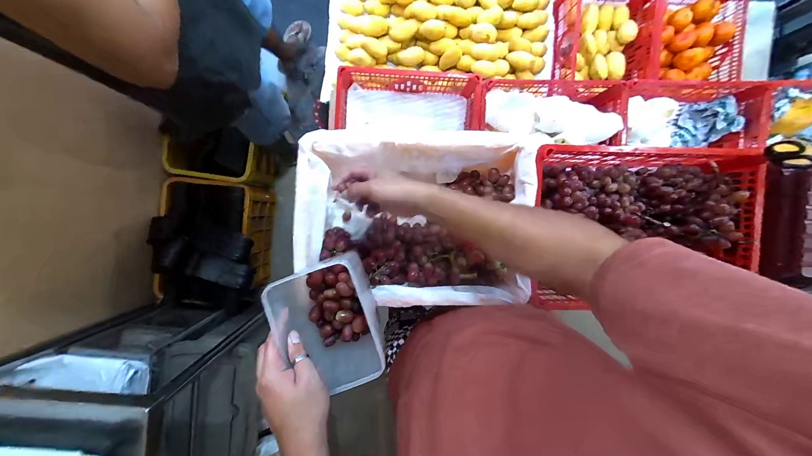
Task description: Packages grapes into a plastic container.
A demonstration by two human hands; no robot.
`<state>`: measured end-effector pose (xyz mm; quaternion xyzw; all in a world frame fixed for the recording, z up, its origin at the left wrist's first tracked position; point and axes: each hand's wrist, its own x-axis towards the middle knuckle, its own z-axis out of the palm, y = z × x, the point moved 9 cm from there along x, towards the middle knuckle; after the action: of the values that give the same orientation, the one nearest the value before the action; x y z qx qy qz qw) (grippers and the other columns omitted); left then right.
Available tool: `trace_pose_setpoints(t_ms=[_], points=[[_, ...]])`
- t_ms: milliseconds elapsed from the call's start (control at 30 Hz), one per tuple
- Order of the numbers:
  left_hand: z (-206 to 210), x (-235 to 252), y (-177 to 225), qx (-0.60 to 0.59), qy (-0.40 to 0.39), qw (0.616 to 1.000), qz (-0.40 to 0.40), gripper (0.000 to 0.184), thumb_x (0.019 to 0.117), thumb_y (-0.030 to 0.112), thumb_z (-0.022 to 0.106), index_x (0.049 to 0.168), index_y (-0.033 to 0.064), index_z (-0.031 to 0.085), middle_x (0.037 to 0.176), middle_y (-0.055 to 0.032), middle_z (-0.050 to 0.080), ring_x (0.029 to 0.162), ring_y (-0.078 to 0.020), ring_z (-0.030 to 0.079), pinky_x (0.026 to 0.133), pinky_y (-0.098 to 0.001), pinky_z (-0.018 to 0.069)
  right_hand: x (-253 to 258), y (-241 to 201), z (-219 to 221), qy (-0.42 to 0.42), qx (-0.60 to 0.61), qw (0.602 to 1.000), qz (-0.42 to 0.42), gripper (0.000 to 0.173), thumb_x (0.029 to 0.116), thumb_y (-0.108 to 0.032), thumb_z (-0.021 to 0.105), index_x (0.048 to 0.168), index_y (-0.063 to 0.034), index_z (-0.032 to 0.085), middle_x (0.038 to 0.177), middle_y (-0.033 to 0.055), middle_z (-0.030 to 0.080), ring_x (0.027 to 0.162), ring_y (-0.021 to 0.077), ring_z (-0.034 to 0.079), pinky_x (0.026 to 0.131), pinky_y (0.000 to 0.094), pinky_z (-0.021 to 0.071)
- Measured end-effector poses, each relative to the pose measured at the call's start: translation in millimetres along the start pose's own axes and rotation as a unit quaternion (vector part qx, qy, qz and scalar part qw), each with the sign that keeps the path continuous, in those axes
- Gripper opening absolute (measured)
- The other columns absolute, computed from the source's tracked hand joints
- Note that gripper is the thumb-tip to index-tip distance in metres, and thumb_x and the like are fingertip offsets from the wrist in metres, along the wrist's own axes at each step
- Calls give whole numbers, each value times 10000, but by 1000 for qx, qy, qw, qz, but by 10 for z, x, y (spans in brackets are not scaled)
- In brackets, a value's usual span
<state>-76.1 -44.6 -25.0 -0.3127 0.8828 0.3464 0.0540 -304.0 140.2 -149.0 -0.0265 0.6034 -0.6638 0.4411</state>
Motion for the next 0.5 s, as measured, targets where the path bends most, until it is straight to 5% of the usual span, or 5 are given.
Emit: trace_pose_setpoints(t_ms=[167,233,333,400,500], points=[[1,-5,176,9,-4,1000,25,383,1042,186,448,1346,23,617,1199,-182,665,992,-236,672,847,-466,557,-1124,-1287,1098,-96,-69,953,-277,181,930,63,534,1060,48,659,985,133,667,846,173,649,721,326,562],[-16,-18,185,-8,-3,1000,28,297,961,126,517,1192,-17,638,1078,-144,663,915,-178,676,780,-412,584,-1349,-1212,1555,-124,-275,883,-360,151,912,-1,624,1022,-32,722,1014,123,655,972,243,641,846,405,544],[19,-7,197,-4,-14,1000,20,381,1017,131,460,1350,15,604,1185,-149,654,912,-161,676,722,-376,583,-1388,-724,1777,-142,-486,781,-365,262,930,-72,672,1178,-129,731,1254,170,652,1223,366,593,1123,528,427],[5,23,185,11,-6,999,30,374,1013,134,449,1320,3,617,1191,-163,659,986,-195,673,828,-419,572,-1414,-841,1663,-151,-420,818,-363,332,891,-26,678,1202,-126,736,1294,138,652,1259,306,588,1146,468,427],[-1,45,128,27,-6,999,24,396,1061,212,430,1371,50,616,1259,-158,662,1069,-229,669,919,-454,547,-1152,-1186,1078,-71,-211,924,-312,232,960,38,559,1116,11,728,1084,121,728,991,185,697,896,375,581]])
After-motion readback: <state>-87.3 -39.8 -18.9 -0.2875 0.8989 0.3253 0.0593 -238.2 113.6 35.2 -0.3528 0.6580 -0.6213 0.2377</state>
